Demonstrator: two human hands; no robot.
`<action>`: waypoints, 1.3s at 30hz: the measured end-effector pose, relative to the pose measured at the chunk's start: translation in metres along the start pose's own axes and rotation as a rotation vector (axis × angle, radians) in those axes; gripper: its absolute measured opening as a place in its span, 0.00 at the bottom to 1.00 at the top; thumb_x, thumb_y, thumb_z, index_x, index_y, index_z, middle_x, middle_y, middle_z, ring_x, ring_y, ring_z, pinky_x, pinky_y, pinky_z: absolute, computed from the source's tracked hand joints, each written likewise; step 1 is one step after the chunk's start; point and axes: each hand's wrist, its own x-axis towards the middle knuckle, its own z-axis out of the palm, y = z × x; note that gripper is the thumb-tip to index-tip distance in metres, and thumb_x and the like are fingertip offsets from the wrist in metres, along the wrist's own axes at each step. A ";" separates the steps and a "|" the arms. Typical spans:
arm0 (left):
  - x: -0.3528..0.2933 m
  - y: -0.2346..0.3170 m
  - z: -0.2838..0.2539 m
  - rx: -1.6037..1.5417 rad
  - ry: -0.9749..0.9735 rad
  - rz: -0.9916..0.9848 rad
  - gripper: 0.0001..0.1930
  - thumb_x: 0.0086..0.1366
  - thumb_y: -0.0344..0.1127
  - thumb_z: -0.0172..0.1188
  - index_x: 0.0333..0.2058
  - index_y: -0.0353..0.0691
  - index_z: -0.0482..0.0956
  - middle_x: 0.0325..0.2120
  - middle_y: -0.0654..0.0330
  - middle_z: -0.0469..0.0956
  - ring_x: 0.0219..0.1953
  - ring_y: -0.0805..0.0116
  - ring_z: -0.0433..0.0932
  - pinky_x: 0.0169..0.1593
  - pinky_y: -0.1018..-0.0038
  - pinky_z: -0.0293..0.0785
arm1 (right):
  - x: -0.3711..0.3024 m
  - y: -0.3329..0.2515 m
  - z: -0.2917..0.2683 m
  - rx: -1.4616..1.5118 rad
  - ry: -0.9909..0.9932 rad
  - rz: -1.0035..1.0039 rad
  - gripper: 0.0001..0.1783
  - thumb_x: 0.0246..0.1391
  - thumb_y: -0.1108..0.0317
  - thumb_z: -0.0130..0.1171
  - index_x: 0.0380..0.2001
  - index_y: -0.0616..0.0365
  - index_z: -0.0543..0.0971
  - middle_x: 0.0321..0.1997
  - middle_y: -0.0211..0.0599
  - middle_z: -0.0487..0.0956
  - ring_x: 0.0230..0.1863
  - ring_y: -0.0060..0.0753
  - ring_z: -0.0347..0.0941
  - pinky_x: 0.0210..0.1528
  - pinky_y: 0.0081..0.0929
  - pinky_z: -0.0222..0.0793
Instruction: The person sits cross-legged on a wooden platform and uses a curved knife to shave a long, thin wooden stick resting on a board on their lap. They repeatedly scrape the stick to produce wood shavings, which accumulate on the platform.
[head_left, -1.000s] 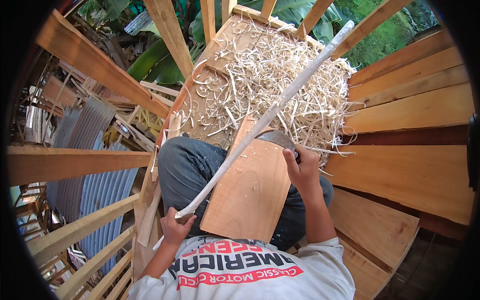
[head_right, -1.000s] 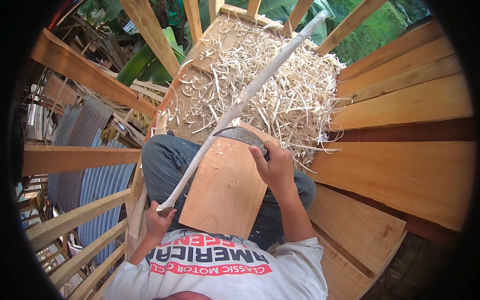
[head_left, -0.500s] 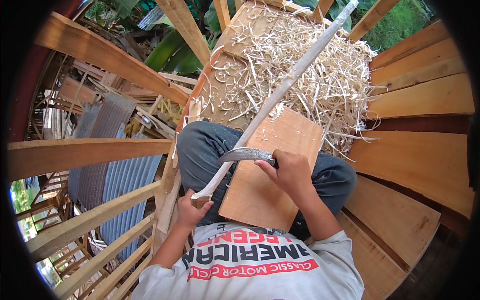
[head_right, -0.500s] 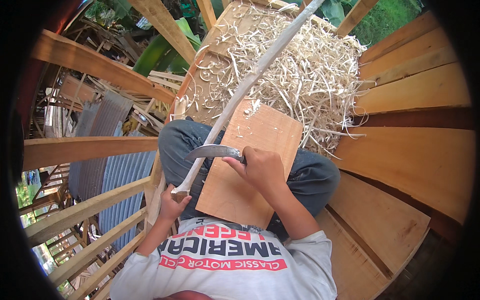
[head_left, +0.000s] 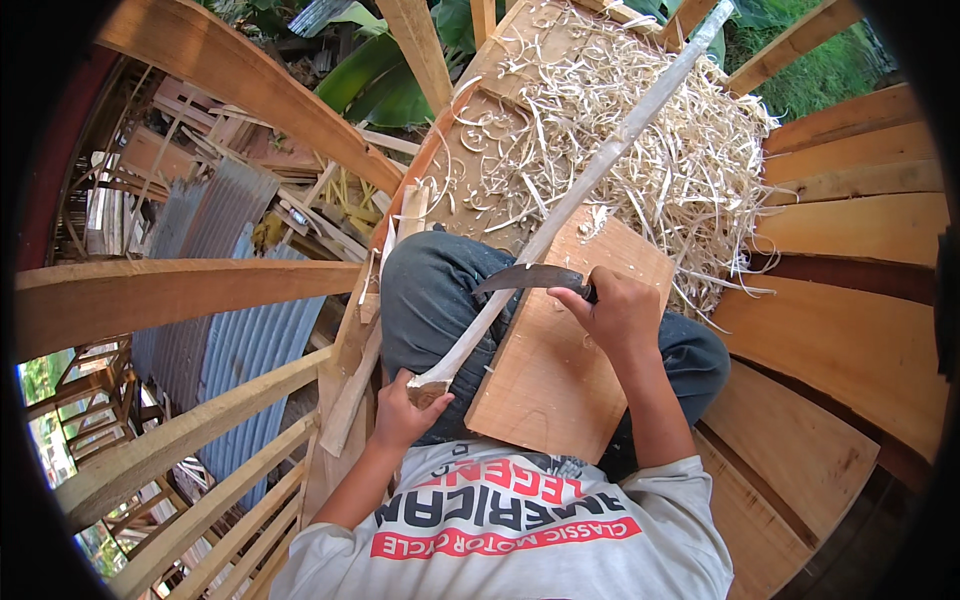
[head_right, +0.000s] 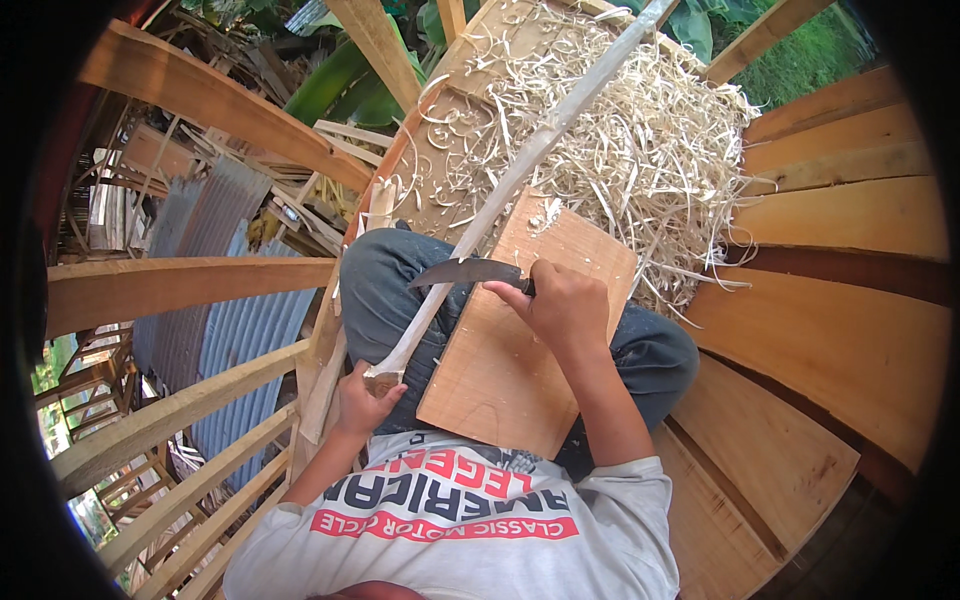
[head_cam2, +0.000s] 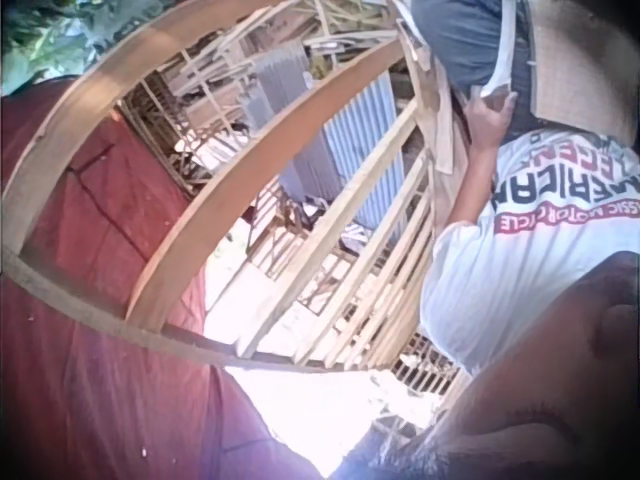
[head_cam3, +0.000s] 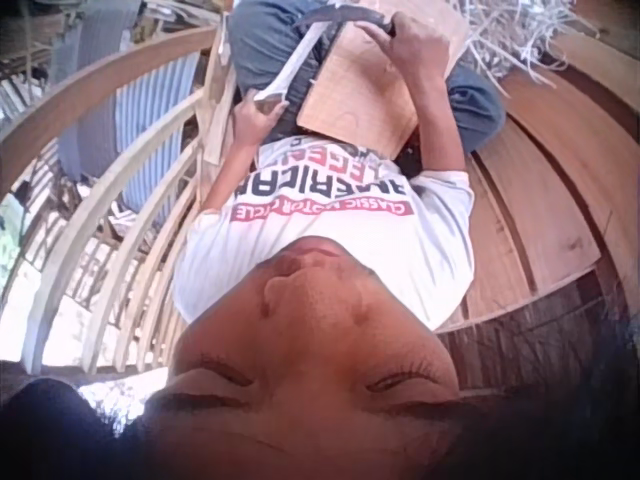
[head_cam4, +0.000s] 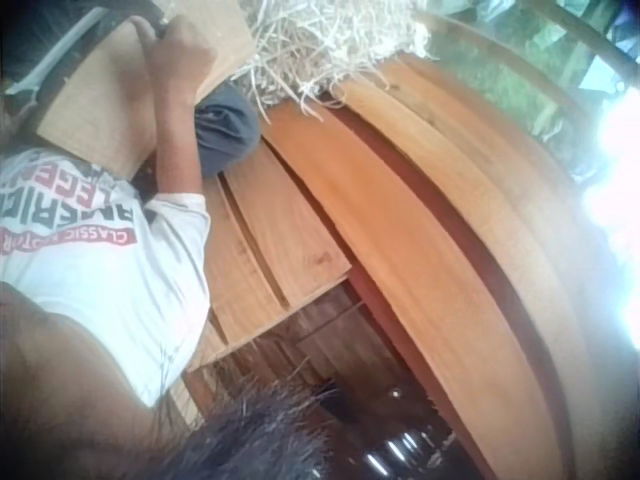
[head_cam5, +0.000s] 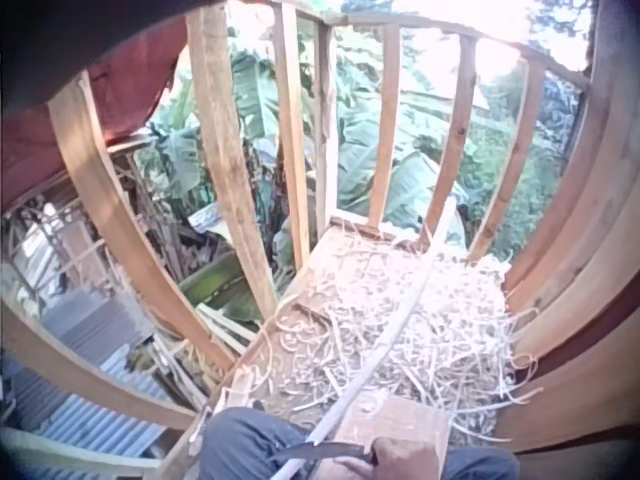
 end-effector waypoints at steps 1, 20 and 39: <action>0.000 -0.002 0.000 0.009 -0.004 0.004 0.26 0.48 0.48 0.73 0.32 0.33 0.71 0.23 0.47 0.78 0.29 0.49 0.81 0.30 0.67 0.76 | 0.002 0.001 0.000 -0.004 -0.002 0.004 0.33 0.43 0.34 0.61 0.11 0.55 0.69 0.07 0.32 0.67 0.10 0.35 0.68 0.14 0.29 0.62; -0.002 -0.007 0.000 -0.006 -0.036 -0.041 0.27 0.51 0.49 0.70 0.38 0.31 0.72 0.26 0.49 0.80 0.31 0.55 0.83 0.34 0.69 0.76 | 0.024 0.016 -0.005 -0.048 0.072 0.116 0.33 0.43 0.37 0.63 0.11 0.58 0.70 0.08 0.36 0.67 0.10 0.38 0.67 0.15 0.31 0.62; -0.003 -0.005 -0.001 -0.029 -0.073 -0.107 0.25 0.49 0.47 0.72 0.36 0.33 0.73 0.27 0.48 0.80 0.32 0.49 0.82 0.33 0.66 0.77 | -0.007 0.001 -0.015 0.298 -0.035 0.129 0.28 0.47 0.43 0.64 0.16 0.59 0.74 0.10 0.41 0.70 0.13 0.45 0.69 0.17 0.35 0.63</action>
